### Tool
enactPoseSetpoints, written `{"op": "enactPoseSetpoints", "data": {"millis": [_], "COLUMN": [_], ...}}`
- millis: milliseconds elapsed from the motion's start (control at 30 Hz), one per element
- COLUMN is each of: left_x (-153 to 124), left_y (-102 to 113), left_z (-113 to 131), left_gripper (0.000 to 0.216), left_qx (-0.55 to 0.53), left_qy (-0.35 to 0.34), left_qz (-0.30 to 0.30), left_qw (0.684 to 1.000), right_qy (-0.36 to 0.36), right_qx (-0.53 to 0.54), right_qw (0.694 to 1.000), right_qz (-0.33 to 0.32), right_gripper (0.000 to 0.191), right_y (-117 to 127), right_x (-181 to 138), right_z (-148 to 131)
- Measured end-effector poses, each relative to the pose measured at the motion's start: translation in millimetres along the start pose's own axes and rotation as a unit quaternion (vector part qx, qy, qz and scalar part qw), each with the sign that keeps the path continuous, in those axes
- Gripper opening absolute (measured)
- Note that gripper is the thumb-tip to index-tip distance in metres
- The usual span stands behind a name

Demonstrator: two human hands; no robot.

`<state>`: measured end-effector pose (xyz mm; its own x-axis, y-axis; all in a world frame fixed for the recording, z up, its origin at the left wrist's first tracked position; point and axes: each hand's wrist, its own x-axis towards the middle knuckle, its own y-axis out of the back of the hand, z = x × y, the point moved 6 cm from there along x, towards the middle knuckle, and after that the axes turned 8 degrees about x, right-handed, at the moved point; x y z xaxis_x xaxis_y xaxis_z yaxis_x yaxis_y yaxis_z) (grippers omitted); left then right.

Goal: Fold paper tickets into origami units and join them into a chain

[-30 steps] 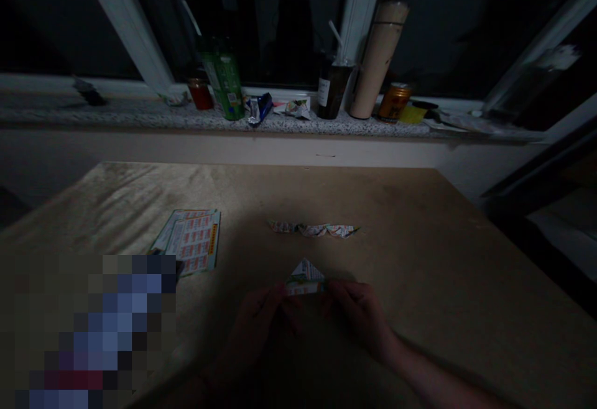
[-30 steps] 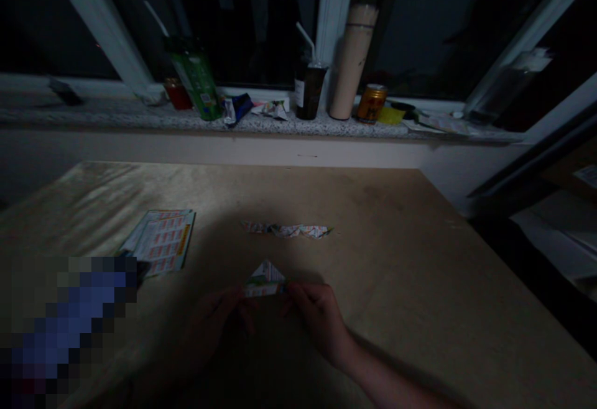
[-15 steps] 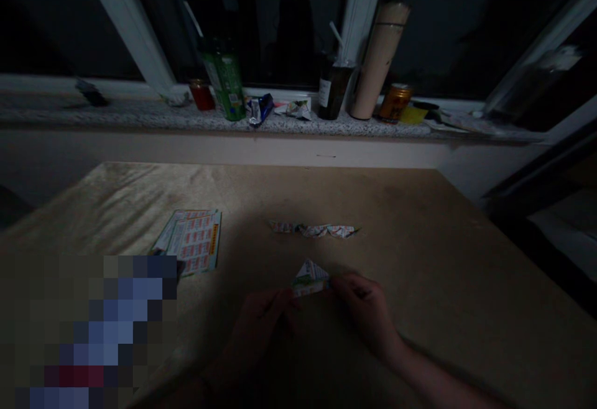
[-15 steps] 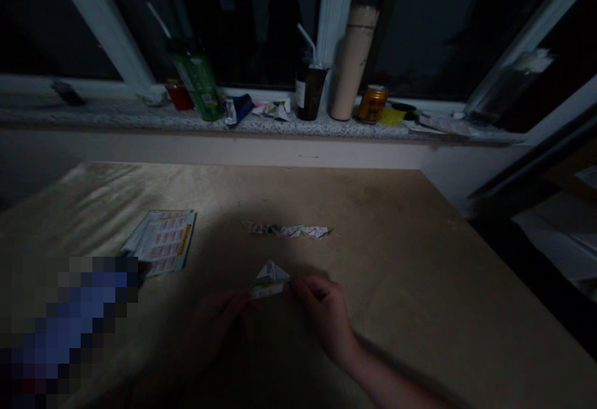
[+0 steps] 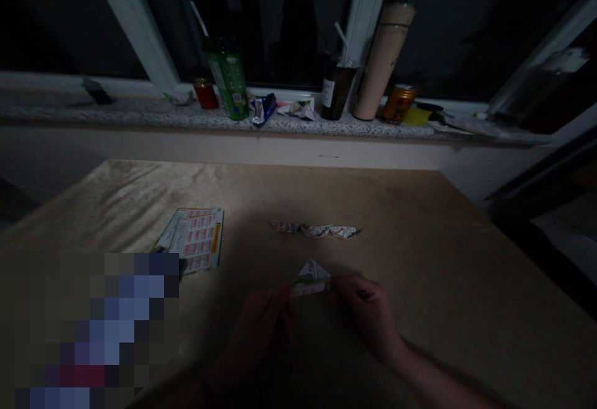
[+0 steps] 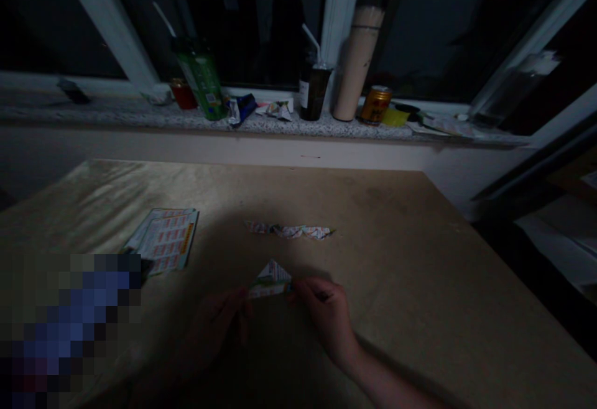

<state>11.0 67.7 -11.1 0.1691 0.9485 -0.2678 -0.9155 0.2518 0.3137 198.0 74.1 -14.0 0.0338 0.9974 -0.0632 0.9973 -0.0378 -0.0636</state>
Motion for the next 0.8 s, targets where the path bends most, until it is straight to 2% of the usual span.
{"op": "enactPoseSetpoints", "data": {"millis": [167,267,500,600,667,800], "left_x": [-0.6,0.1,1.9,-1.2,-2.9,-4.2], "left_y": [3.0,5.6,-1.0,-4.6,-4.5,-0.6], "left_z": [-1.1,-1.6,-0.3,0.3,-2.6,-4.5], "left_gripper": [0.05,0.053,0.058,0.054,0.053,0.052], "left_qx": [-0.02,-0.043,-0.045,-0.015,0.005,0.024], "left_qy": [0.02,0.028,-0.011,-0.041,-0.033,-0.005], "left_qz": [0.02,0.027,-0.029,-0.054,-0.047,0.006], "left_qw": [0.999,0.998,0.998,0.998,0.998,1.0], "right_qy": [-0.001,-0.001,0.038,0.101,0.172,0.332], "right_qx": [0.001,0.014,-0.008,-0.067,-0.103,-0.151], "right_qw": [1.0,0.999,0.998,0.992,0.98,0.922], "right_qz": [0.004,0.029,0.053,0.037,-0.007,-0.129], "right_gripper": [0.031,0.031,0.026,0.014,0.013,0.026], "right_y": [0.5,5.1,12.0,9.5,2.8,-13.5], "right_x": [0.2,1.3,1.1,-5.2,-12.0,-29.7], "right_z": [1.0,0.7,-4.4,-12.5,-21.3,-36.6]}}
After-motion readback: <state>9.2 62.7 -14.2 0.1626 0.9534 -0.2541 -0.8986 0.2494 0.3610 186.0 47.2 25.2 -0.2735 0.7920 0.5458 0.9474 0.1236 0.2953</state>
